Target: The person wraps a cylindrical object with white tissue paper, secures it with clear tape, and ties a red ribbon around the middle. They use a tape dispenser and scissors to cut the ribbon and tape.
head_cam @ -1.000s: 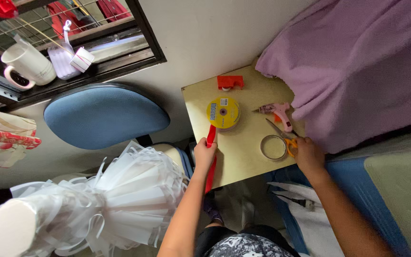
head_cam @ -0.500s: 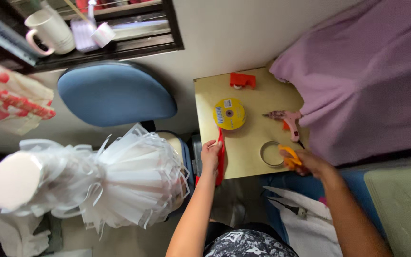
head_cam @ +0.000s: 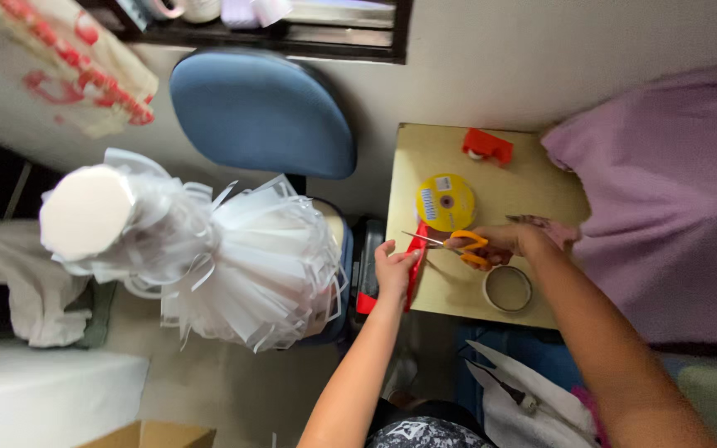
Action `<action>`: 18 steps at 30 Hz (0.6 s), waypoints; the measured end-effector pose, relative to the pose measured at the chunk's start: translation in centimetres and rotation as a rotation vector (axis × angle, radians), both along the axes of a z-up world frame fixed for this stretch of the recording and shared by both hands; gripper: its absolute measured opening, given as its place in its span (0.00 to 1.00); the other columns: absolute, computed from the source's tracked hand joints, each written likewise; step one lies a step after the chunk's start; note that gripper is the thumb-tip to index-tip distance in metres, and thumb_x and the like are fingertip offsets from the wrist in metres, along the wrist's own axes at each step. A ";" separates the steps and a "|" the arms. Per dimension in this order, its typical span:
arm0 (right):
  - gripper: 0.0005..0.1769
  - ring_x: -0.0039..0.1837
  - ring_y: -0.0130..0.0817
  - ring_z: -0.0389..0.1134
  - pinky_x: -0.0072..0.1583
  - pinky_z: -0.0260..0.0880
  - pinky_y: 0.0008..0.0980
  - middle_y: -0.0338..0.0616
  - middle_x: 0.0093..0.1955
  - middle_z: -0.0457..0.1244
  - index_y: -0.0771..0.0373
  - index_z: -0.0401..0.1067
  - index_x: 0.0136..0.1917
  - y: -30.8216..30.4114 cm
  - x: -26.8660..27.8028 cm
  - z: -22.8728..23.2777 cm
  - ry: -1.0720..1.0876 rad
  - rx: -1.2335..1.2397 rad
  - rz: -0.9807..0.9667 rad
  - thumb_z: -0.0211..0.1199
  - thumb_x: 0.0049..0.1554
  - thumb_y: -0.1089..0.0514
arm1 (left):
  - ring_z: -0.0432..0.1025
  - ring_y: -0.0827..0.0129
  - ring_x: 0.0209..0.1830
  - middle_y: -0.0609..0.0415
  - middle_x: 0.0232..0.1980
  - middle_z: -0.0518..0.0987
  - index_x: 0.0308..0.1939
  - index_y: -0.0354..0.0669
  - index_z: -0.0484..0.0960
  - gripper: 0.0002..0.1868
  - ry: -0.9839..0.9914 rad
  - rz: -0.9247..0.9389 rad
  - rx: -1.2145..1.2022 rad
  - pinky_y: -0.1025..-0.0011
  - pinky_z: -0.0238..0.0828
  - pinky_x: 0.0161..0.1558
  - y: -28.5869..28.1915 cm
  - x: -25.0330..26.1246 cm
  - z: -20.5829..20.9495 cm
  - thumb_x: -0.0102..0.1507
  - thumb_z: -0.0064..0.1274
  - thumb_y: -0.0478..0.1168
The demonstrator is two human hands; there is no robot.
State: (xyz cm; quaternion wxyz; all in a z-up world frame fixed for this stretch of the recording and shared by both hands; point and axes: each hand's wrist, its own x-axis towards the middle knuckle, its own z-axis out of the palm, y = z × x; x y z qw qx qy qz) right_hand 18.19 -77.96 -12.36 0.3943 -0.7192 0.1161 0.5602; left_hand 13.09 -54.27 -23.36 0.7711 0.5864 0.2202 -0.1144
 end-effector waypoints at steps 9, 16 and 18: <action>0.32 0.22 0.20 0.49 0.27 0.40 0.25 0.33 0.25 0.60 0.55 0.71 0.33 0.6 1.0 -1.1 -0.029 0.104 0.044 0.61 0.49 0.24 | 0.79 0.65 0.40 0.44 0.41 0.83 0.73 0.40 0.53 0.46 0.025 0.174 -0.243 0.68 0.77 0.44 -1.0 -0.8 1.0 0.56 0.64 0.27; 0.30 0.23 0.21 0.48 0.27 0.41 0.25 0.33 0.24 0.59 0.56 0.71 0.32 -1.1 0.9 -2.3 -0.090 0.126 0.083 0.62 0.51 0.27 | 0.79 0.64 0.39 0.44 0.41 0.84 0.73 0.39 0.52 0.46 0.014 0.195 -0.212 0.69 0.77 0.43 -1.3 -0.7 1.0 0.56 0.64 0.27; 0.29 0.23 0.21 0.49 0.28 0.42 0.26 0.34 0.24 0.59 0.57 0.73 0.34 -1.3 0.9 -2.9 -0.089 0.078 0.086 0.63 0.53 0.29 | 0.79 0.65 0.38 0.44 0.40 0.84 0.73 0.39 0.52 0.46 0.020 0.179 -0.191 0.70 0.77 0.42 -1.3 -0.7 0.8 0.56 0.63 0.27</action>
